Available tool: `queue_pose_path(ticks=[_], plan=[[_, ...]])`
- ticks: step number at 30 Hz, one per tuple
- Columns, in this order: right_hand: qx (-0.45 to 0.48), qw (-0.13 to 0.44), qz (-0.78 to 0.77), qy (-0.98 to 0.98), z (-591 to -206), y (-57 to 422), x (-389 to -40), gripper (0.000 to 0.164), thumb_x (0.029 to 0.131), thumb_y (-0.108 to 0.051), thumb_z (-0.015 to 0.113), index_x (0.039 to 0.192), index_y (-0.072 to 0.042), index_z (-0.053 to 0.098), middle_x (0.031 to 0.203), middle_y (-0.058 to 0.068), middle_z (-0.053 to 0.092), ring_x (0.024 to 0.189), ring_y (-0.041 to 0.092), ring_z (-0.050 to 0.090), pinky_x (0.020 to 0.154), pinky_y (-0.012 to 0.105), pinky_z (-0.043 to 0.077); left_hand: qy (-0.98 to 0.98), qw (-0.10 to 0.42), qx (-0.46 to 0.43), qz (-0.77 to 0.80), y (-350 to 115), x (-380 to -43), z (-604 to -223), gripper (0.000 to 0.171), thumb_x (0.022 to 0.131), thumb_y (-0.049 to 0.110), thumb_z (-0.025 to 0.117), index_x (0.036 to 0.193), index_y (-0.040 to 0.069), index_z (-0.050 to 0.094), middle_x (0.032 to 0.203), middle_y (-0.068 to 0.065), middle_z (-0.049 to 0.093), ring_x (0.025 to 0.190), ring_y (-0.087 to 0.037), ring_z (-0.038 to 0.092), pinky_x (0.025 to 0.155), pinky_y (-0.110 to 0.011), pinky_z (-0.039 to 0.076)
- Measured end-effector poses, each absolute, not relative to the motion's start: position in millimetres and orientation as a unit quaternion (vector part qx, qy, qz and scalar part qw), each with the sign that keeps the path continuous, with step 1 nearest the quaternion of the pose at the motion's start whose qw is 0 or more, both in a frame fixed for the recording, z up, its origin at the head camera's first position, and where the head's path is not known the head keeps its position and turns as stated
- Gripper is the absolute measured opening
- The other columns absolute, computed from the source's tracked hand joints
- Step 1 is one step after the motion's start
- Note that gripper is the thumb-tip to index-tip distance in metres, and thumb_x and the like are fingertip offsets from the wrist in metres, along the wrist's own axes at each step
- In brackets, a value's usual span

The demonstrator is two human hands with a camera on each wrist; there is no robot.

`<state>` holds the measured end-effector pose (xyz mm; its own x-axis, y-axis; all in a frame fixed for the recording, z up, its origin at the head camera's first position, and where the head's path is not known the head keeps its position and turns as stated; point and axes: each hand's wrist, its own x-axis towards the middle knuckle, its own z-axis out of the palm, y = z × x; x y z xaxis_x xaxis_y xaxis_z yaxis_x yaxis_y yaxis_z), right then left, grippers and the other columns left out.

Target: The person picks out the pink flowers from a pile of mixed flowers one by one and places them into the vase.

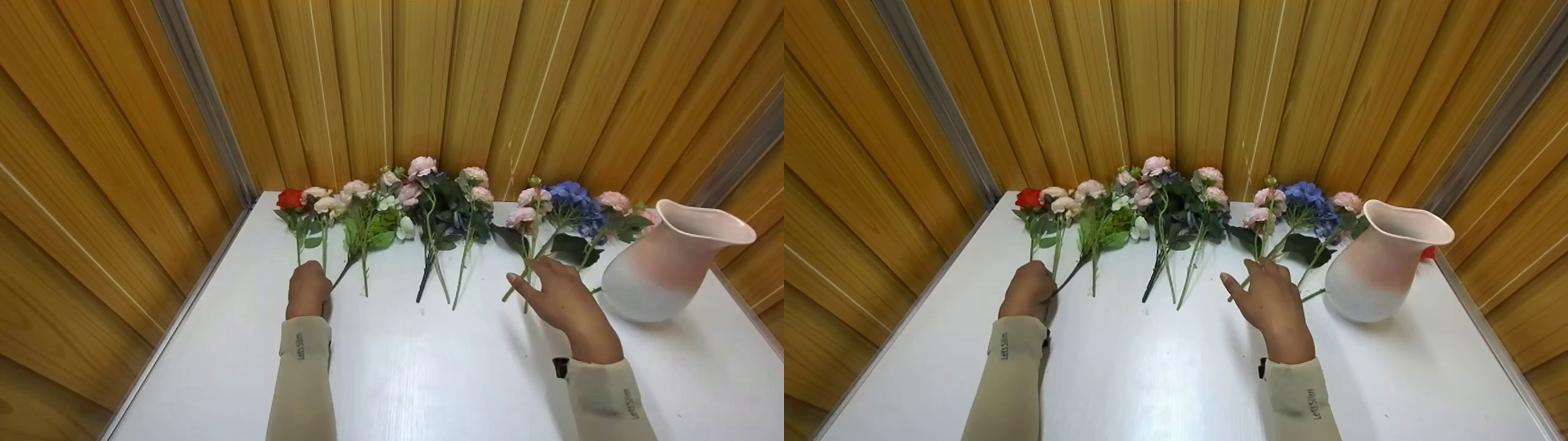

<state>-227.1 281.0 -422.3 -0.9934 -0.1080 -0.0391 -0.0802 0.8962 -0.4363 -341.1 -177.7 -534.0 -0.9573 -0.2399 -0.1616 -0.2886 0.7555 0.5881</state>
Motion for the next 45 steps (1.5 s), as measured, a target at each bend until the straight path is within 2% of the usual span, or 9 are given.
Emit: queue_pose_path(ticks=[10, 13, 19, 23, 30, 35, 38, 42, 45], plan=[[-0.051, 0.035, -0.223, 0.973, -422.7, 281.7, -226.6, 0.086, 0.118, -0.062, 0.05, 0.17, 0.006, 0.042, 0.176, 0.04, 0.037, 0.163, 0.07, 0.028, 0.133, 0.084, 0.027, 0.919, 0.068, -0.152, 0.357, -162.1, -305.5, -484.8, 0.021, 0.108, -0.004, 0.059, 0.122, -0.01, 0.075, 0.121, -0.029, 0.078, 0.099, -0.033, 0.069, 0.097, -0.055, 0.067], [-0.051, 0.037, -0.223, 0.973, -422.4, 281.4, -226.9, 0.086, 0.118, -0.062, 0.05, 0.17, 0.006, 0.042, 0.175, 0.04, 0.038, 0.163, 0.07, 0.028, 0.133, 0.084, 0.027, 0.912, 0.063, -0.154, 0.375, -162.0, -301.9, -481.0, 0.023, 0.108, -0.006, 0.058, 0.124, -0.011, 0.074, 0.123, -0.03, 0.076, 0.098, -0.033, 0.065, 0.092, -0.051, 0.066], [-0.052, 0.036, -0.222, 0.973, -422.4, 280.7, -227.3, 0.085, 0.118, -0.062, 0.05, 0.17, 0.006, 0.042, 0.175, 0.04, 0.038, 0.163, 0.069, 0.029, 0.133, 0.084, 0.027, 0.907, 0.041, -0.147, 0.393, -162.5, -300.2, -476.5, 0.016, 0.102, -0.008, 0.06, 0.108, -0.009, 0.075, 0.098, -0.02, 0.069, 0.085, -0.031, 0.058, 0.067, -0.038, 0.051], [-0.055, 0.032, -0.223, 0.973, -422.4, 280.7, -227.4, 0.084, 0.118, -0.061, 0.051, 0.17, 0.006, 0.043, 0.174, 0.04, 0.04, 0.162, 0.069, 0.03, 0.133, 0.084, 0.028, 0.909, 0.028, -0.135, 0.393, -162.5, -300.6, -474.7, 0.011, 0.102, -0.004, 0.064, 0.102, -0.006, 0.074, 0.091, -0.015, 0.065, 0.082, -0.029, 0.058, 0.066, -0.036, 0.049], [-0.04, 0.056, -0.238, 0.969, -420.7, 281.2, -228.9, 0.092, 0.117, -0.065, 0.051, 0.178, 0.0, 0.027, 0.18, 0.038, 0.031, 0.165, 0.068, 0.024, 0.133, 0.085, 0.026, 0.893, 0.045, -0.11, 0.435, -160.9, -302.8, -468.7, 0.034, 0.105, 0.001, 0.073, 0.074, 0.01, 0.062, 0.073, -0.004, 0.062, 0.064, -0.019, 0.067, 0.064, -0.033, 0.059], [-0.034, 0.065, -0.243, 0.967, -420.1, 282.3, -228.6, 0.097, 0.116, -0.068, 0.05, 0.181, -0.004, 0.019, 0.181, 0.039, 0.027, 0.166, 0.068, 0.021, 0.132, 0.085, 0.026, 0.875, 0.056, -0.11, 0.468, -154.6, -302.3, -461.1, 0.043, 0.106, 0.0, 0.071, 0.07, 0.015, 0.054, 0.085, -0.007, 0.064, 0.064, -0.017, 0.063, 0.069, -0.04, 0.066], [-0.031, 0.064, -0.244, 0.967, -420.1, 282.4, -228.0, 0.097, 0.116, -0.069, 0.051, 0.181, -0.005, 0.018, 0.18, 0.04, 0.027, 0.166, 0.068, 0.022, 0.132, 0.085, 0.027, 0.873, 0.059, -0.107, 0.472, -150.9, -301.1, -456.3, 0.032, 0.107, 0.002, 0.07, 0.076, 0.008, 0.063, 0.095, -0.012, 0.071, 0.066, -0.018, 0.064, 0.073, -0.044, 0.068], [-0.027, 0.063, -0.242, 0.968, -419.9, 281.5, -228.3, 0.096, 0.116, -0.068, 0.051, 0.182, -0.006, 0.018, 0.18, 0.04, 0.028, 0.166, 0.068, 0.022, 0.132, 0.085, 0.028, 0.869, 0.064, -0.106, 0.479, -147.7, -299.3, -450.0, 0.008, 0.108, 0.004, 0.071, 0.104, 0.001, 0.077, 0.109, -0.016, 0.076, 0.078, -0.022, 0.074, 0.084, -0.049, 0.071], [-0.028, 0.06, -0.237, 0.969, -419.6, 280.6, -229.2, 0.096, 0.116, -0.068, 0.052, 0.181, -0.005, 0.02, 0.179, 0.041, 0.029, 0.165, 0.068, 0.024, 0.131, 0.085, 0.028, 0.866, 0.064, -0.101, 0.486, -145.1, -297.8, -445.6, 0.009, 0.109, 0.005, 0.07, 0.112, 0.002, 0.078, 0.114, -0.017, 0.077, 0.09, -0.026, 0.079, 0.088, -0.049, 0.072]])
